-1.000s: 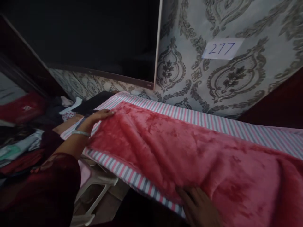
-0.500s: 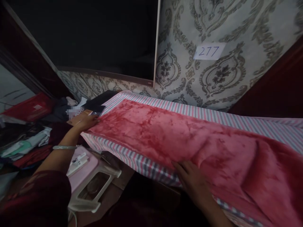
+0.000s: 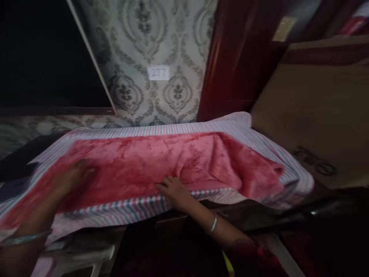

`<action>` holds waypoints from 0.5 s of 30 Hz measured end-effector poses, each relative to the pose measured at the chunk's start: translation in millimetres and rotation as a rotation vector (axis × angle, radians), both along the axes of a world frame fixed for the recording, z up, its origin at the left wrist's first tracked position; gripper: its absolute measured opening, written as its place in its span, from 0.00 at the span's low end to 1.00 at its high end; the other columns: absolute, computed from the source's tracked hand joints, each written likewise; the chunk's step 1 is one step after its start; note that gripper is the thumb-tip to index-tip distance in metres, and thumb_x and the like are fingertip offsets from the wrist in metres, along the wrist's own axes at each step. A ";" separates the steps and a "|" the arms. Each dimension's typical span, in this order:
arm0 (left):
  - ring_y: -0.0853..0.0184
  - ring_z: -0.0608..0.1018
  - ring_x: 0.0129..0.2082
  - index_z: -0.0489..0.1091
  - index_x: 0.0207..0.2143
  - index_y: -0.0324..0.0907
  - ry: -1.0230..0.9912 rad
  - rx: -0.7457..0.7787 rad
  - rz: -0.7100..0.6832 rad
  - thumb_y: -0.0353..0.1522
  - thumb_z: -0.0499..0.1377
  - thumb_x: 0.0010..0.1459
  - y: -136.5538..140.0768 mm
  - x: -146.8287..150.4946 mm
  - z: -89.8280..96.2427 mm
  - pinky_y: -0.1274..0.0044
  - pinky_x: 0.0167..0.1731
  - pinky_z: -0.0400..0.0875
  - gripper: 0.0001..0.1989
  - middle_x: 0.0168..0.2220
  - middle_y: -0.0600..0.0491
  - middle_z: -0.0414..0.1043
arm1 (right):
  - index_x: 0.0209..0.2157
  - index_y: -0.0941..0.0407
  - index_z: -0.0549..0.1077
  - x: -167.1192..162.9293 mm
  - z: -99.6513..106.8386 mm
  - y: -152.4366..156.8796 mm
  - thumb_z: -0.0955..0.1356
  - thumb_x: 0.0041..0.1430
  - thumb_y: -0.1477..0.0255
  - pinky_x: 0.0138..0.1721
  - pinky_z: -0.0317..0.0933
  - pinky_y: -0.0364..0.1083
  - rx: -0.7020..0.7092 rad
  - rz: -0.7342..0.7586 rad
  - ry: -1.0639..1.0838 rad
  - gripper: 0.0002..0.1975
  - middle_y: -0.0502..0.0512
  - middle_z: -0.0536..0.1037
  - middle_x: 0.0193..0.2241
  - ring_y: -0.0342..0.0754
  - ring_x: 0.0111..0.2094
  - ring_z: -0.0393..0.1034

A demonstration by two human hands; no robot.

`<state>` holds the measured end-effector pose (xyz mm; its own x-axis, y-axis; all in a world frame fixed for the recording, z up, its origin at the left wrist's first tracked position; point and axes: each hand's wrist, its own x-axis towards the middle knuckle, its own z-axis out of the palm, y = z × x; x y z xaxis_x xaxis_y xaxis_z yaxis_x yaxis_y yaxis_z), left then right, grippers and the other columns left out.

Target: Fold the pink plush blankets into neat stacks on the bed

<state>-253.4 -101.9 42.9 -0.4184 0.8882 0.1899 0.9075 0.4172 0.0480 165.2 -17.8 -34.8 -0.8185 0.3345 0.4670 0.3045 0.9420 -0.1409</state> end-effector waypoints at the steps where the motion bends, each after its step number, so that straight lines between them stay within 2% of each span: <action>1: 0.50 0.67 0.65 0.63 0.62 0.29 -0.021 -0.031 -0.070 0.37 0.50 0.63 23.8 17.9 -0.2 0.62 0.62 0.63 0.29 0.64 0.34 0.64 | 0.56 0.54 0.72 3.4 4.3 1.3 0.69 0.64 0.76 0.43 0.64 0.51 -0.013 0.010 0.018 0.19 0.59 0.75 0.44 0.53 0.45 0.67; 4: 0.52 0.59 0.70 0.57 0.66 0.27 -0.044 -0.078 -0.245 0.37 0.49 0.65 86.5 71.5 3.7 0.64 0.67 0.56 0.32 0.69 0.34 0.58 | 0.56 0.54 0.72 30.4 18.1 10.4 0.67 0.66 0.73 0.47 0.65 0.52 -0.017 -0.009 0.146 0.17 0.61 0.75 0.48 0.53 0.48 0.69; 7: 0.49 0.56 0.71 0.55 0.67 0.26 -0.015 -0.070 -0.285 0.39 0.47 0.66 125.2 111.7 5.3 0.60 0.67 0.53 0.33 0.70 0.32 0.54 | 0.55 0.54 0.72 87.0 32.4 27.0 0.63 0.67 0.75 0.48 0.66 0.52 0.013 -0.185 0.363 0.17 0.61 0.76 0.48 0.53 0.48 0.70; 11: 0.43 0.58 0.70 0.59 0.67 0.29 0.016 -0.095 -0.255 0.41 0.42 0.67 139.2 141.6 -8.4 0.50 0.64 0.55 0.33 0.70 0.30 0.53 | 0.49 0.54 0.76 191.4 46.8 49.7 0.61 0.67 0.71 0.53 0.65 0.56 0.100 -0.641 0.603 0.15 0.60 0.77 0.45 0.55 0.49 0.70; 13: 0.42 0.59 0.69 0.59 0.67 0.31 0.056 -0.077 -0.266 0.40 0.39 0.68 137.8 148.1 -16.9 0.47 0.62 0.55 0.33 0.69 0.30 0.55 | 0.49 0.55 0.76 239.7 50.6 58.7 0.61 0.66 0.68 0.55 0.62 0.59 0.137 -0.893 0.596 0.16 0.62 0.77 0.45 0.58 0.49 0.69; 15: 0.42 0.60 0.68 0.60 0.67 0.31 0.090 -0.057 -0.277 0.40 0.38 0.68 136.0 150.2 -21.9 0.47 0.61 0.56 0.33 0.68 0.30 0.56 | 0.53 0.58 0.74 274.9 53.4 66.8 0.63 0.64 0.65 0.55 0.61 0.61 0.094 -1.120 0.486 0.20 0.66 0.76 0.47 0.61 0.50 0.68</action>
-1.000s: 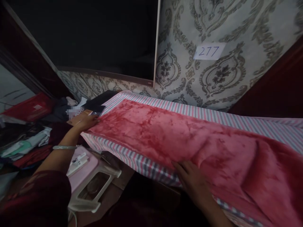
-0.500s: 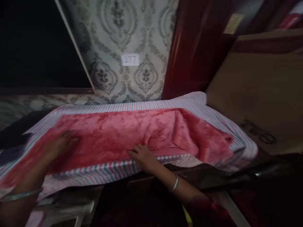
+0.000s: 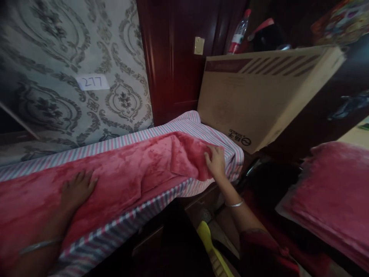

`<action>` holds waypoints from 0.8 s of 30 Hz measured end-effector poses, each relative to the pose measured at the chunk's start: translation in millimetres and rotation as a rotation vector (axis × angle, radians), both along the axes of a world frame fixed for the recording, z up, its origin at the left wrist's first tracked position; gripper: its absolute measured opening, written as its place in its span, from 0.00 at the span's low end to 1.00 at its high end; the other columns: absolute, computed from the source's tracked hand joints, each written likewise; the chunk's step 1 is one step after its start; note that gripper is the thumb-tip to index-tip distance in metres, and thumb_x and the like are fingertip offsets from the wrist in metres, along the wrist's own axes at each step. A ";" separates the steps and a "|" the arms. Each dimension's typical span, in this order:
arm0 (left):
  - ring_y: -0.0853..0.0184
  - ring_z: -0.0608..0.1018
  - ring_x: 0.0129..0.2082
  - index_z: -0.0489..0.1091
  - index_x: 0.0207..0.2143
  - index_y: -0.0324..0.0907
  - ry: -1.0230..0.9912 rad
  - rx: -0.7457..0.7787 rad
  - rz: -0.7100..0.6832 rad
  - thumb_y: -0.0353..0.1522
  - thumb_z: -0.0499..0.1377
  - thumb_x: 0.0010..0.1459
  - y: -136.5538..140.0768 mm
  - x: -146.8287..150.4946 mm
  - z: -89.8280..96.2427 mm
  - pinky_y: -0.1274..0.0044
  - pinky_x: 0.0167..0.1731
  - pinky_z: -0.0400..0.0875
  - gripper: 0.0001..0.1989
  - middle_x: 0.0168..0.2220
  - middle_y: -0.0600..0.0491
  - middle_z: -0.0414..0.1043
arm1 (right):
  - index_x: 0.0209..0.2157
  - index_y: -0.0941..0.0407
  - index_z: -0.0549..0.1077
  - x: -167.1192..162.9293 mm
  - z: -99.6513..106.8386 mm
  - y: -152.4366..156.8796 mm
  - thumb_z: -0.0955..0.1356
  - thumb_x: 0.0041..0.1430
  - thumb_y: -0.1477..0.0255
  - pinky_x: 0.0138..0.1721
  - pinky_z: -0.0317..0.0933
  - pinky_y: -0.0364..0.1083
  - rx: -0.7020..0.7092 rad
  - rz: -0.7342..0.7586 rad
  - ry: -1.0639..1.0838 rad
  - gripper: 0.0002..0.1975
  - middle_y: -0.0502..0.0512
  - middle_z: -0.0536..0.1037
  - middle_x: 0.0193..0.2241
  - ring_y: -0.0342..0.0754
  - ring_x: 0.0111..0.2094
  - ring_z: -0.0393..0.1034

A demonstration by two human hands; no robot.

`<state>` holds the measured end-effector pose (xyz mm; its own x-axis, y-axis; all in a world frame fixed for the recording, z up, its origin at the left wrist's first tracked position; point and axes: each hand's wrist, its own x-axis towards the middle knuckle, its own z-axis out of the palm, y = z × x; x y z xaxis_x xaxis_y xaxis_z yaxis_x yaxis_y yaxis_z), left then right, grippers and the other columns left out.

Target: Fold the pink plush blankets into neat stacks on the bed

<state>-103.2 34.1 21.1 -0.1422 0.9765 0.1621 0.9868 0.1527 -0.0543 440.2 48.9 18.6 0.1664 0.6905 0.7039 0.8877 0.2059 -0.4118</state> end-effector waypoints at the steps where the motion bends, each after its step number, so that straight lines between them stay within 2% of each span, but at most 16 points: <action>1: 0.42 0.61 0.67 0.60 0.67 0.31 0.008 0.001 -0.005 0.40 0.38 0.68 -0.5 0.0 -0.9 0.47 0.61 0.57 0.33 0.68 0.30 0.57 | 0.55 0.60 0.73 11.1 1.5 3.7 0.63 0.63 0.63 0.54 0.61 0.61 -0.096 -0.081 -0.023 0.23 0.68 0.76 0.48 0.63 0.50 0.67; 4: 0.43 0.62 0.67 0.61 0.66 0.32 0.033 0.002 -0.011 0.40 0.37 0.68 -0.4 -1.7 -0.2 0.49 0.60 0.59 0.33 0.67 0.31 0.58 | 0.52 0.63 0.74 16.5 7.9 11.9 0.65 0.63 0.64 0.50 0.62 0.58 -0.366 -0.180 -0.096 0.22 0.70 0.77 0.45 0.63 0.47 0.69; 6: 0.46 0.63 0.66 0.61 0.66 0.33 0.060 0.006 -0.011 0.40 0.37 0.69 0.1 -3.0 0.6 0.50 0.60 0.60 0.32 0.67 0.33 0.60 | 0.46 0.62 0.77 -1.2 12.0 12.1 0.64 0.63 0.69 0.50 0.61 0.55 -0.403 -0.132 -0.166 0.16 0.68 0.77 0.42 0.61 0.46 0.69; 9: 0.49 0.63 0.66 0.60 0.66 0.35 0.111 0.000 -0.003 0.40 0.37 0.69 1.3 -4.2 0.1 0.53 0.60 0.61 0.32 0.66 0.35 0.61 | 0.43 0.60 0.77 -47.3 12.0 2.4 0.62 0.64 0.73 0.51 0.60 0.53 -0.346 0.006 -0.285 0.13 0.66 0.77 0.44 0.59 0.47 0.67; 12: 0.49 0.61 0.67 0.58 0.67 0.35 0.111 -0.040 0.018 0.41 0.35 0.69 3.0 -4.2 -0.6 0.54 0.61 0.60 0.32 0.68 0.36 0.58 | 0.45 0.59 0.77 -91.8 4.4 -14.8 0.65 0.64 0.72 0.48 0.62 0.51 -0.445 0.206 -0.375 0.12 0.64 0.77 0.43 0.57 0.47 0.68; 14: 0.48 0.61 0.68 0.58 0.68 0.34 0.097 -0.056 0.019 0.41 0.33 0.69 3.8 -3.5 -0.3 0.53 0.62 0.59 0.33 0.68 0.35 0.57 | 0.49 0.58 0.76 -106.3 -1.3 -24.5 0.67 0.63 0.71 0.47 0.63 0.49 -0.476 0.347 -0.349 0.14 0.62 0.77 0.43 0.55 0.47 0.69; 16: 0.47 0.60 0.68 0.58 0.68 0.34 0.091 -0.052 0.012 0.41 0.33 0.69 3.9 -2.8 0.3 0.52 0.62 0.58 0.34 0.68 0.35 0.57 | 0.49 0.56 0.76 -103.9 -6.1 -28.6 0.66 0.65 0.69 0.45 0.64 0.47 -0.421 0.461 -0.193 0.14 0.59 0.78 0.43 0.52 0.45 0.71; 18: 0.47 0.60 0.68 0.58 0.68 0.33 0.084 -0.043 0.004 0.41 0.33 0.69 3.4 -2.5 1.0 0.52 0.62 0.57 0.34 0.68 0.34 0.57 | 0.43 0.56 0.77 -86.9 -11.2 -26.6 0.63 0.66 0.66 0.44 0.66 0.47 -0.301 0.462 0.076 0.13 0.57 0.79 0.39 0.50 0.40 0.73; 21: 0.46 0.61 0.67 0.58 0.67 0.32 0.070 -0.031 -0.004 0.41 0.33 0.68 3.0 -3.1 1.1 0.51 0.62 0.58 0.35 0.68 0.34 0.57 | 0.32 0.55 0.73 -48.7 -21.7 -17.2 0.66 0.59 0.56 0.36 0.68 0.48 -0.140 0.223 0.551 0.16 0.55 0.76 0.29 0.49 0.31 0.71; 24: 0.47 0.62 0.67 0.59 0.67 0.33 0.072 -0.019 0.004 0.42 0.33 0.69 4.0 -4.4 -0.5 0.52 0.61 0.59 0.35 0.68 0.34 0.59 | 0.34 0.54 0.66 -17.6 -32.9 -9.3 0.66 0.50 0.49 0.25 0.66 0.47 -0.122 0.072 0.799 0.22 0.49 0.71 0.25 0.47 0.24 0.68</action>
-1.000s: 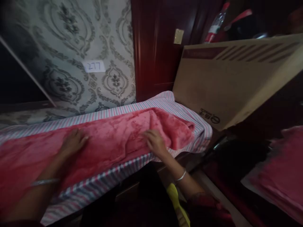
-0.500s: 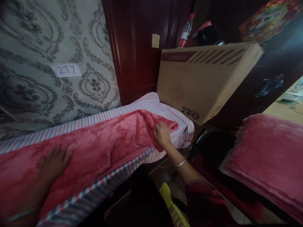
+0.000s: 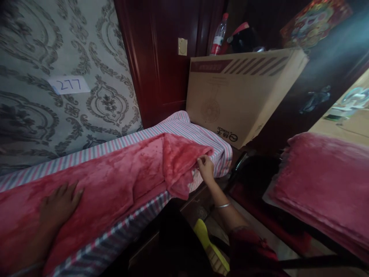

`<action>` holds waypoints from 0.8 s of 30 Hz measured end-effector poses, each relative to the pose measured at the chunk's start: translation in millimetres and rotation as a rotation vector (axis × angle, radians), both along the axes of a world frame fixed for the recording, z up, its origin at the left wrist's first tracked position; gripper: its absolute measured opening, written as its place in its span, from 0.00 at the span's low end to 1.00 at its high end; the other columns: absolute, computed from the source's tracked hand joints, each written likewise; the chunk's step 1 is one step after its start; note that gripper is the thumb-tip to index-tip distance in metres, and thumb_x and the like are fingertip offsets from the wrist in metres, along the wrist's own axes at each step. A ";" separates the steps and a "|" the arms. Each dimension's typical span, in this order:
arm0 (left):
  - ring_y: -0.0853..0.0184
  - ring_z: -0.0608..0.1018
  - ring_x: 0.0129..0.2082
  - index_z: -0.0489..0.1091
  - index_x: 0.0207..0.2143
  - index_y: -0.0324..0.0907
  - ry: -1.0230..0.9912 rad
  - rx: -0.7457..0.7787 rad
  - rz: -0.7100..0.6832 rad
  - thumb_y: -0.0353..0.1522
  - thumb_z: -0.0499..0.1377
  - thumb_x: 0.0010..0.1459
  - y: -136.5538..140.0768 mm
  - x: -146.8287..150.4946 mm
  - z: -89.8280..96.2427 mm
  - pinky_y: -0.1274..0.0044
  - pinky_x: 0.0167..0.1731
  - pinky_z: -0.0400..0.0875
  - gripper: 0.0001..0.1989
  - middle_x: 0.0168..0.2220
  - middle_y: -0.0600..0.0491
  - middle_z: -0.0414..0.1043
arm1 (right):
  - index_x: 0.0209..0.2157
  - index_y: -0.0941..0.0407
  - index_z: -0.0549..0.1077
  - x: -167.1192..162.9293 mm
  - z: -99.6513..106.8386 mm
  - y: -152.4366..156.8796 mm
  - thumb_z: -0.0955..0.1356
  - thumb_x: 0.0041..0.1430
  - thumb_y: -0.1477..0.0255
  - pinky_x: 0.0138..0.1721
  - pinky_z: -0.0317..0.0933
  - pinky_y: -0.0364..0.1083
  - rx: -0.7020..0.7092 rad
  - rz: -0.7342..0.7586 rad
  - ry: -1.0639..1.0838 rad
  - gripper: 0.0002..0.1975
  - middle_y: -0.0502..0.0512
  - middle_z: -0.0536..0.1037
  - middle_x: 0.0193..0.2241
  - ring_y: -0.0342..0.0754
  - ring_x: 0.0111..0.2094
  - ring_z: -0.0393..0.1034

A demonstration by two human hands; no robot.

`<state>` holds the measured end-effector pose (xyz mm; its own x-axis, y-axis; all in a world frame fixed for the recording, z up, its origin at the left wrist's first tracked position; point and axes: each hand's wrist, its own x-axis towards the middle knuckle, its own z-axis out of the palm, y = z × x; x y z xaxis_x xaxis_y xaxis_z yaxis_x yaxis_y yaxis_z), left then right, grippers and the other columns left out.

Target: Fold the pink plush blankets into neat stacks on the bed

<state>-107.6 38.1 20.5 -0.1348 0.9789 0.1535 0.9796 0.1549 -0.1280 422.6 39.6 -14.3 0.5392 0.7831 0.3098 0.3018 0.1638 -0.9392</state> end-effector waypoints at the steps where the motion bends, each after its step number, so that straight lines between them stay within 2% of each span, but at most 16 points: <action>1: 0.47 0.62 0.66 0.59 0.66 0.33 0.004 0.005 0.006 0.42 0.33 0.69 0.6 -0.5 -0.8 0.52 0.60 0.59 0.34 0.67 0.35 0.59 | 0.36 0.53 0.65 6.1 -2.9 1.7 0.66 0.49 0.48 0.23 0.65 0.46 -0.019 0.000 0.041 0.24 0.48 0.70 0.24 0.47 0.22 0.68; 4: 0.48 0.63 0.66 0.60 0.66 0.35 0.010 0.015 0.010 0.42 0.34 0.69 2.2 -2.2 -3.0 0.53 0.60 0.60 0.33 0.68 0.36 0.59 | 0.43 0.52 0.62 11.0 -8.5 5.1 0.68 0.45 0.51 0.23 0.68 0.46 -0.059 0.046 0.210 0.28 0.44 0.70 0.25 0.47 0.22 0.70; 7: 0.49 0.63 0.67 0.61 0.66 0.35 0.001 0.018 0.004 0.42 0.36 0.68 2.2 -3.4 -3.8 0.54 0.60 0.60 0.33 0.68 0.36 0.60 | 0.54 0.51 0.60 4.2 -10.6 9.3 0.70 0.46 0.54 0.27 0.71 0.49 -0.027 0.078 0.300 0.35 0.44 0.71 0.27 0.47 0.23 0.70; 9: 0.49 0.63 0.67 0.61 0.65 0.36 -0.002 0.027 -0.004 0.42 0.37 0.68 1.3 -3.3 -3.3 0.54 0.60 0.60 0.32 0.67 0.36 0.61 | 0.58 0.52 0.61 0.6 -8.6 14.8 0.70 0.47 0.56 0.31 0.72 0.51 0.007 0.093 0.236 0.37 0.48 0.75 0.32 0.48 0.27 0.72; 12: 0.48 0.63 0.67 0.62 0.65 0.35 -0.016 0.038 -0.012 0.41 0.37 0.68 -0.7 -2.3 -1.5 0.52 0.60 0.60 0.32 0.67 0.35 0.60 | 0.52 0.58 0.72 4.9 7.4 31.4 0.69 0.48 0.62 0.44 0.72 0.55 0.003 0.077 0.053 0.29 0.59 0.79 0.41 0.54 0.40 0.75; 14: 0.46 0.63 0.67 0.62 0.65 0.33 -0.039 0.037 -0.015 0.41 0.37 0.68 -1.8 -1.5 -0.2 0.51 0.60 0.60 0.33 0.67 0.33 0.60 | 0.48 0.61 0.76 14.7 30.9 49.6 0.67 0.49 0.67 0.53 0.67 0.57 0.007 0.016 -0.041 0.24 0.64 0.79 0.45 0.56 0.47 0.74; 17: 0.45 0.63 0.66 0.62 0.65 0.32 -0.070 0.037 -0.032 0.42 0.37 0.68 -3.0 -1.2 1.1 0.50 0.60 0.60 0.33 0.66 0.31 0.60 | 0.51 0.64 0.75 32.2 83.4 84.6 0.64 0.50 0.72 0.60 0.61 0.57 0.124 -0.058 -0.121 0.26 0.66 0.78 0.51 0.55 0.52 0.72; 21: 0.44 0.64 0.66 0.63 0.65 0.33 -0.081 0.060 -0.039 0.41 0.37 0.68 -3.6 -1.7 0.4 0.50 0.60 0.60 0.33 0.66 0.31 0.61 | 0.57 0.62 0.72 37.2 157.8 126.4 0.64 0.54 0.73 0.62 0.61 0.56 0.353 0.046 -0.259 0.28 0.64 0.75 0.55 0.52 0.55 0.70; 24: 0.44 0.64 0.66 0.64 0.64 0.34 -0.084 0.074 -0.035 0.41 0.39 0.67 -3.7 -2.3 -1.3 0.50 0.60 0.60 0.31 0.65 0.32 0.62 | 0.56 0.60 0.73 19.3 194.3 140.3 0.65 0.55 0.73 0.63 0.59 0.57 0.435 0.139 -0.371 0.25 0.61 0.76 0.54 0.52 0.55 0.70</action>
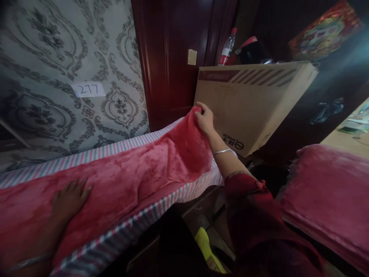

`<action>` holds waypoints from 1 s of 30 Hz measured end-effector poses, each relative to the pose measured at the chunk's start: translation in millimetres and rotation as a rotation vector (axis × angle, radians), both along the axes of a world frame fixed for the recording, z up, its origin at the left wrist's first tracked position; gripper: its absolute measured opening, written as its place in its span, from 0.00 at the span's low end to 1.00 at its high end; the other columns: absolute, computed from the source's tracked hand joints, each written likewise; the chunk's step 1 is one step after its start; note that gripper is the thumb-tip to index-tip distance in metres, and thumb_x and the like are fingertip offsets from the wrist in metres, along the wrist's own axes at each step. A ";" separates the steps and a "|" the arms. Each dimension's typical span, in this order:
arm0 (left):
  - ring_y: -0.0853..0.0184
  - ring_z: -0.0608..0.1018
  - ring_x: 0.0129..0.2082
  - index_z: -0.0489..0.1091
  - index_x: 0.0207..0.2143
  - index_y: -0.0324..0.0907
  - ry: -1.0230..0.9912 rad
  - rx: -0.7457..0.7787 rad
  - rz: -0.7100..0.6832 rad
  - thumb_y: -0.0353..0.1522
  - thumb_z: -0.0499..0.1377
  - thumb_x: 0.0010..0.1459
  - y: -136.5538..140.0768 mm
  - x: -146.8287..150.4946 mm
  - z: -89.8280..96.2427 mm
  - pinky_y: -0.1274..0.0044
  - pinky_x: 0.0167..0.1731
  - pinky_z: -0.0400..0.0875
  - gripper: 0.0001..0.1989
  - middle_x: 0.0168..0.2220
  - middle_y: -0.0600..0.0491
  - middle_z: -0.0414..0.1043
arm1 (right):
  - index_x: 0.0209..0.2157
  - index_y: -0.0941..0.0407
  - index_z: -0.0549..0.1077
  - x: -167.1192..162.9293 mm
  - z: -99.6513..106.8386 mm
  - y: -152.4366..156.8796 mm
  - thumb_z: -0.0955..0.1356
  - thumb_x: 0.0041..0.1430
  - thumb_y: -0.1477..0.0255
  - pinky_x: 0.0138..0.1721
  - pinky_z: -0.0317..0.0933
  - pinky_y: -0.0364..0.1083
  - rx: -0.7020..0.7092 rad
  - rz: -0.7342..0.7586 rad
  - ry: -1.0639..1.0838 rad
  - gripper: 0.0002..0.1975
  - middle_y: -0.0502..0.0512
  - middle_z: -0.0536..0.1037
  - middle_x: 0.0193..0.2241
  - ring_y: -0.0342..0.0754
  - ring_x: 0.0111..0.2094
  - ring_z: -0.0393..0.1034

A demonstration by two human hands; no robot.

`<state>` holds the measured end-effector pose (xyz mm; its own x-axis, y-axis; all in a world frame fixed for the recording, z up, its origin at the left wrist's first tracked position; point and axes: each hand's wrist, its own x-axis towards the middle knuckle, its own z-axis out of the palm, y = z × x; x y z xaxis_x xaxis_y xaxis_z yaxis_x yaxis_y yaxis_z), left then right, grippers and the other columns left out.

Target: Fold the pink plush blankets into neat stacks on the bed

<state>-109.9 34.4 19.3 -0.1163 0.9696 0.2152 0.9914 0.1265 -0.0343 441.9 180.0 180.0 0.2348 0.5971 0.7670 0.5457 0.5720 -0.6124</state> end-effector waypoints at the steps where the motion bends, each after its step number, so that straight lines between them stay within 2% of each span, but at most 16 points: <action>1: 0.44 0.64 0.66 0.64 0.64 0.35 -0.003 0.001 0.001 0.41 0.40 0.67 0.0 -0.3 -0.7 0.50 0.61 0.60 0.31 0.65 0.32 0.62 | 0.54 0.60 0.75 -8.9 7.7 1.4 0.65 0.55 0.73 0.63 0.59 0.57 -0.003 0.022 -0.042 0.24 0.61 0.77 0.53 0.53 0.55 0.70; 5: 0.45 0.63 0.67 0.64 0.64 0.36 -0.042 0.003 0.003 0.41 0.40 0.67 0.2 -3.4 -4.1 0.50 0.62 0.58 0.31 0.67 0.33 0.61 | 0.51 0.61 0.77 -53.3 27.7 2.2 0.67 0.57 0.71 0.64 0.57 0.59 -0.075 0.139 -0.160 0.20 0.62 0.78 0.51 0.55 0.54 0.71; 9: 0.46 0.61 0.69 0.65 0.63 0.34 -0.178 0.051 0.013 0.42 0.42 0.66 -0.1 -4.7 -0.4 0.49 0.65 0.54 0.31 0.67 0.33 0.60 | 0.58 0.63 0.72 -116.1 49.2 3.4 0.71 0.56 0.70 0.68 0.52 0.58 -0.134 0.344 -0.179 0.28 0.63 0.73 0.58 0.57 0.62 0.65; 12: 0.48 0.62 0.68 0.68 0.59 0.34 -0.455 0.162 -0.020 0.41 0.48 0.61 -6.4 9.7 12.9 0.55 0.67 0.55 0.29 0.64 0.35 0.65 | 0.64 0.60 0.66 -172.9 64.6 -4.7 0.73 0.56 0.68 0.68 0.52 0.57 -0.162 0.643 -0.226 0.35 0.59 0.69 0.62 0.55 0.64 0.61; 15: 0.52 0.73 0.61 0.68 0.57 0.38 -0.948 0.230 -0.070 0.43 0.55 0.58 -20.1 44.5 25.9 0.60 0.60 0.67 0.28 0.59 0.39 0.72 | 0.63 0.57 0.67 -216.4 65.3 -21.8 0.73 0.57 0.67 0.61 0.63 0.55 -0.295 0.995 -0.368 0.33 0.57 0.73 0.58 0.52 0.57 0.69; 17: 0.56 0.79 0.52 0.67 0.57 0.40 -1.402 0.156 -0.115 0.44 0.57 0.59 -30.7 72.0 27.6 0.63 0.53 0.75 0.27 0.55 0.41 0.75 | 0.61 0.58 0.70 -228.4 51.6 -31.9 0.72 0.58 0.68 0.53 0.71 0.51 -0.406 1.127 -0.450 0.29 0.57 0.77 0.53 0.49 0.48 0.74; 18: 0.57 0.82 0.46 0.67 0.55 0.40 -1.623 0.104 -0.114 0.46 0.56 0.60 -35.8 84.2 25.8 0.63 0.49 0.77 0.26 0.52 0.42 0.77 | 0.59 0.58 0.71 -228.8 40.0 -35.5 0.72 0.59 0.69 0.48 0.73 0.49 -0.443 1.142 -0.470 0.27 0.57 0.79 0.50 0.47 0.44 0.75; 19: 0.58 0.83 0.42 0.68 0.53 0.40 -1.795 0.032 -0.110 0.46 0.57 0.60 -40.6 94.4 22.7 0.64 0.45 0.78 0.24 0.50 0.42 0.77 | 0.58 0.58 0.73 -225.7 25.6 -38.5 0.71 0.59 0.71 0.44 0.74 0.47 -0.468 1.123 -0.473 0.25 0.56 0.80 0.48 0.46 0.41 0.75; 21: 0.60 0.83 0.38 0.68 0.49 0.41 -2.004 -0.039 -0.063 0.45 0.60 0.59 -49.1 107.7 13.8 0.66 0.41 0.80 0.22 0.46 0.43 0.78 | 0.54 0.58 0.76 -210.6 -9.7 -43.7 0.70 0.58 0.73 0.39 0.74 0.46 -0.499 1.018 -0.450 0.21 0.56 0.81 0.45 0.45 0.37 0.75; 23: 0.60 0.84 0.36 0.67 0.50 0.41 -2.068 -0.031 -0.023 0.43 0.64 0.56 -55.4 113.8 4.6 0.67 0.40 0.79 0.23 0.45 0.44 0.78 | 0.51 0.58 0.78 -187.8 -48.7 -50.9 0.69 0.57 0.74 0.41 0.74 0.48 -0.528 0.888 -0.411 0.19 0.57 0.82 0.45 0.46 0.36 0.76; 26: 0.62 0.83 0.33 0.60 0.60 0.44 -2.013 0.073 -0.003 0.40 0.68 0.52 -59.4 121.3 -6.6 0.70 0.36 0.78 0.35 0.43 0.47 0.77 | 0.45 0.56 0.81 -150.7 -101.3 -66.3 0.69 0.55 0.75 0.50 0.71 0.53 -0.556 0.700 -0.403 0.16 0.57 0.82 0.44 0.51 0.42 0.78; 28: 0.65 0.81 0.28 0.54 0.65 0.47 -1.910 0.106 -0.033 0.40 0.68 0.52 -59.0 131.0 -12.0 0.74 0.30 0.76 0.42 0.39 0.51 0.77 | 0.44 0.55 0.81 -130.4 -127.1 -75.1 0.69 0.54 0.74 0.53 0.69 0.54 -0.548 0.574 -0.385 0.15 0.56 0.82 0.44 0.53 0.45 0.77; 30: 0.68 0.77 0.24 0.55 0.67 0.46 -1.750 0.066 -0.143 0.41 0.65 0.54 -58.3 145.2 -15.1 0.76 0.27 0.72 0.41 0.33 0.54 0.75 | 0.45 0.55 0.80 -116.6 -143.9 -78.5 0.68 0.56 0.70 0.52 0.69 0.54 -0.524 0.435 -0.322 0.15 0.57 0.82 0.44 0.53 0.45 0.76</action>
<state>35.3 -23.9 4.2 -0.1557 0.9876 -0.0223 -0.1434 -0.0002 0.9897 325.4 101.5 36.1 -0.2931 0.8907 0.3474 0.5352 0.4539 -0.7124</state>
